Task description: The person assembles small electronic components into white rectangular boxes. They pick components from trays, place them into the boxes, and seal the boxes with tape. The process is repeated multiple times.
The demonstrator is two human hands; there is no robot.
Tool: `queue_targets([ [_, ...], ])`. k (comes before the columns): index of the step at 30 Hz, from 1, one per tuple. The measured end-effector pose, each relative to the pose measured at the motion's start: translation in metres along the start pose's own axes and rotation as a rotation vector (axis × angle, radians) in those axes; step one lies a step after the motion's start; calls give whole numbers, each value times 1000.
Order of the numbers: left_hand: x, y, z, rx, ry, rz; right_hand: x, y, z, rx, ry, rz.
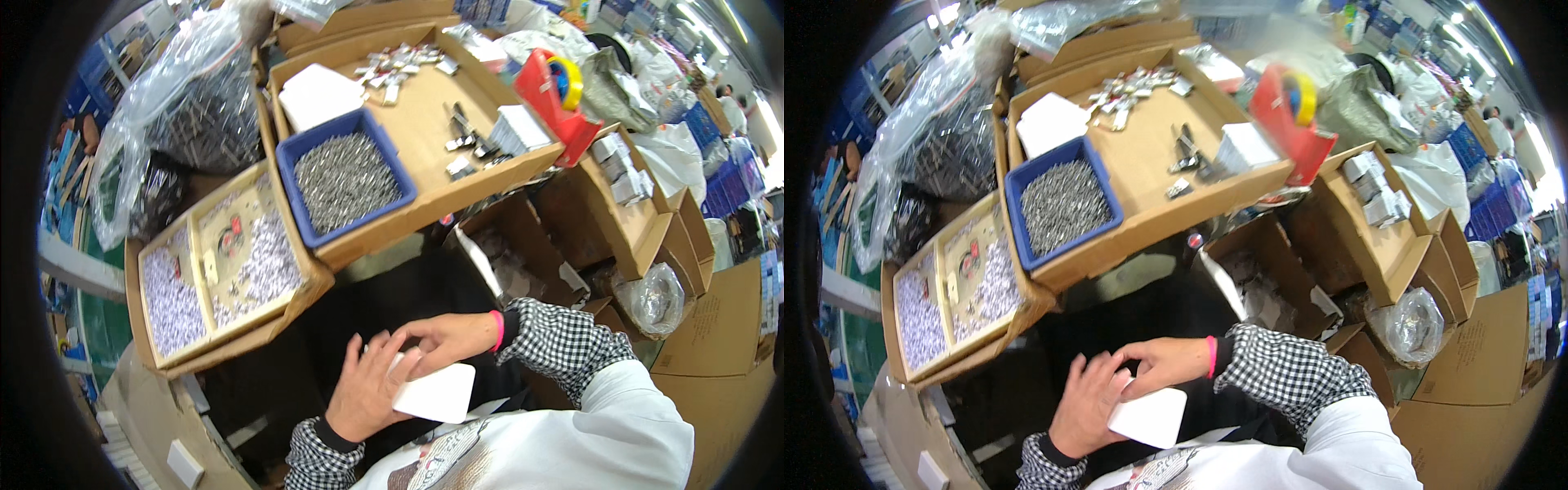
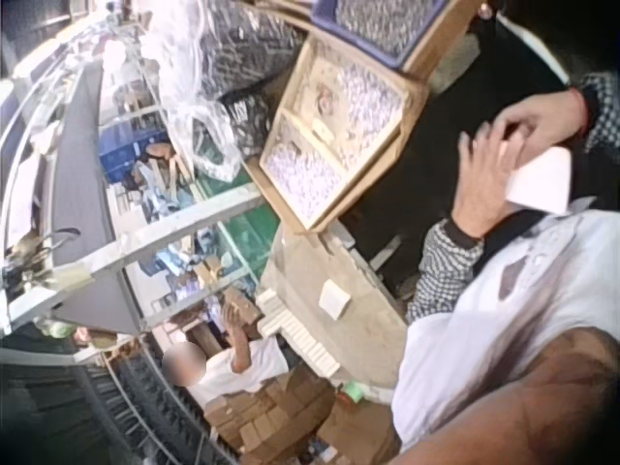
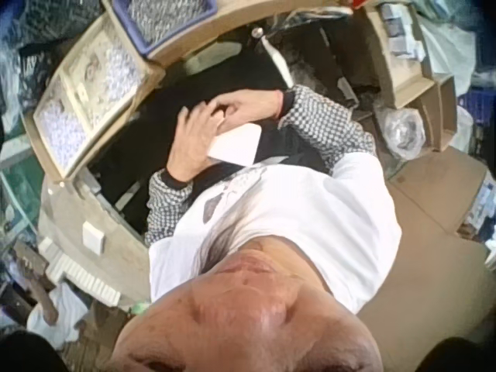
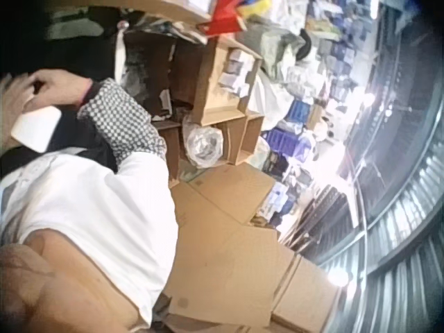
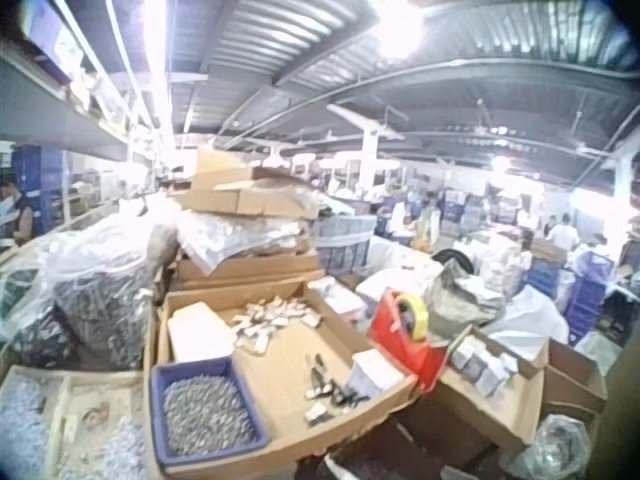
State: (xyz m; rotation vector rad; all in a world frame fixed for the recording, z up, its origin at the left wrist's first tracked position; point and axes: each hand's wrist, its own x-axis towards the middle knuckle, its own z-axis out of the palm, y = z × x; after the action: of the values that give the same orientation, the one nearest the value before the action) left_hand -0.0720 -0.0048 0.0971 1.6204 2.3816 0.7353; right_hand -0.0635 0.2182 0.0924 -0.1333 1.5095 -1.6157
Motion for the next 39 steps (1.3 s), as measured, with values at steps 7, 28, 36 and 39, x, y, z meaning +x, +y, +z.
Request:
queue_targets([
  [7, -3, 2, 29, -892, 69, -256, -72, -76, -59, -905, 702, -531],
  [28, 5, 8, 50, -1658, 252, -242, -151, -152, -191, -1578, 925, -257],
  [36, 12, 6, 48, -1693, 220, -232, -90, -196, -212, -817, 887, -97],
  [39, 12, 5, 47, -1706, 224, -227, -33, -201, -233, -935, 848, -243],
])
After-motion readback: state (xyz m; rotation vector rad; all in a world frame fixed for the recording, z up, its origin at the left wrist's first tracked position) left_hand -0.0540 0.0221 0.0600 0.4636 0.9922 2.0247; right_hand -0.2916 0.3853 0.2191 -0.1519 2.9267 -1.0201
